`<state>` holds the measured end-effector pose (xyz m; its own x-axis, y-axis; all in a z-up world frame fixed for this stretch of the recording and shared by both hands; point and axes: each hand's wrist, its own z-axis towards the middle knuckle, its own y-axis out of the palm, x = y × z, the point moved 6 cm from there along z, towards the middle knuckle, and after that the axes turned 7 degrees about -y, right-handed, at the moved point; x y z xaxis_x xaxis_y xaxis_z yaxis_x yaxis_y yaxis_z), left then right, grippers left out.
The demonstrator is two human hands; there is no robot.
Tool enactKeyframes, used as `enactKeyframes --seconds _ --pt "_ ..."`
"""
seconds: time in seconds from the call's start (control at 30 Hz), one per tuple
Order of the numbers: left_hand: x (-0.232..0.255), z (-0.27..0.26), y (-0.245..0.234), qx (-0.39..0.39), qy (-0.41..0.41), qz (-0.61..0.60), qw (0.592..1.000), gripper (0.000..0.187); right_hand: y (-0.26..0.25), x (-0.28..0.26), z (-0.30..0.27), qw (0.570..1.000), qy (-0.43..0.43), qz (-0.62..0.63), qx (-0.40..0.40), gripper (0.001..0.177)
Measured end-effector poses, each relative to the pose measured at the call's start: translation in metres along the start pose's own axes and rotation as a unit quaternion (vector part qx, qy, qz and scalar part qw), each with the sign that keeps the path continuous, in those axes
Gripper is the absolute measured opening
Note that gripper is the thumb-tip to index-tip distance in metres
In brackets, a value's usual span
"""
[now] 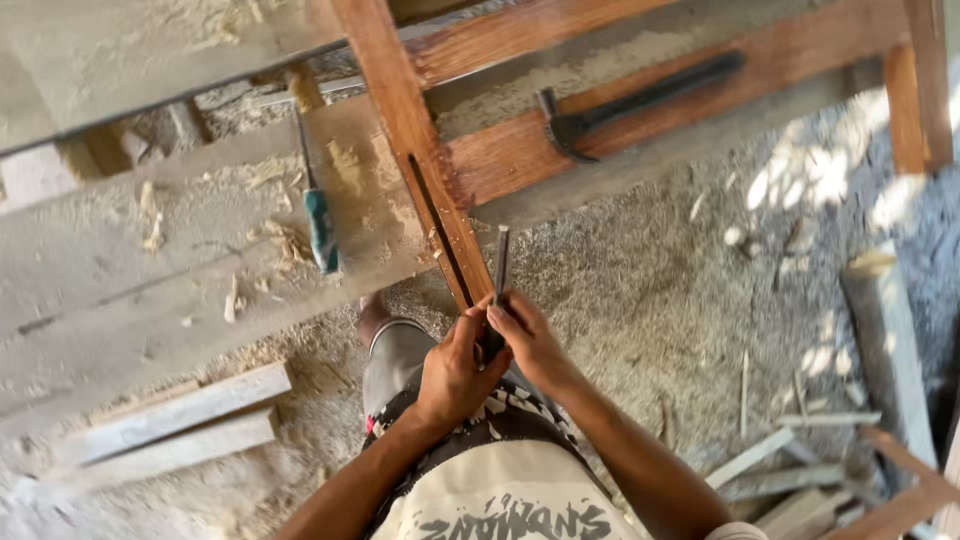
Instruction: The person uses a chisel and hammer to carve a long slot into a wooden frame. They repeatedly position the chisel, strike it with a hammer, and clear wood shavings from the slot. The work is performed on a wooden frame resting on a workbench in a workshop.
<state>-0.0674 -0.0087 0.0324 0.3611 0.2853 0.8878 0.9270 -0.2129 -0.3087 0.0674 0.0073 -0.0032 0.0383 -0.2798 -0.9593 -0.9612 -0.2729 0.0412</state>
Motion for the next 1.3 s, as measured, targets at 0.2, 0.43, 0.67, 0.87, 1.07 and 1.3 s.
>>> enactKeyframes --seconds 0.2,0.43,0.67,0.87,1.07,1.3 --pt "-0.052 0.031 -0.089 -0.006 -0.031 0.066 0.997 0.007 -0.004 0.007 -0.001 0.990 0.105 -0.035 0.088 0.029" --pt "-0.122 0.131 -0.195 0.134 0.010 0.243 0.961 0.028 0.034 -0.015 -0.007 0.945 0.102 -0.264 0.165 0.031" --pt "-0.114 0.161 -0.200 0.099 0.028 0.234 0.967 0.032 0.059 -0.030 0.020 0.892 0.089 -0.397 0.196 0.031" --pt "-0.122 0.157 -0.204 0.102 0.001 0.206 0.973 0.025 0.051 -0.033 0.037 0.872 0.115 -0.440 0.179 0.033" --pt "-0.134 0.154 -0.184 0.023 0.059 0.226 0.972 0.011 0.058 -0.012 0.030 0.873 0.249 -0.409 0.091 0.035" --pt "-0.114 0.113 -0.081 -0.300 0.001 0.005 0.954 0.023 0.063 -0.043 0.046 0.855 0.192 -0.468 0.118 0.037"
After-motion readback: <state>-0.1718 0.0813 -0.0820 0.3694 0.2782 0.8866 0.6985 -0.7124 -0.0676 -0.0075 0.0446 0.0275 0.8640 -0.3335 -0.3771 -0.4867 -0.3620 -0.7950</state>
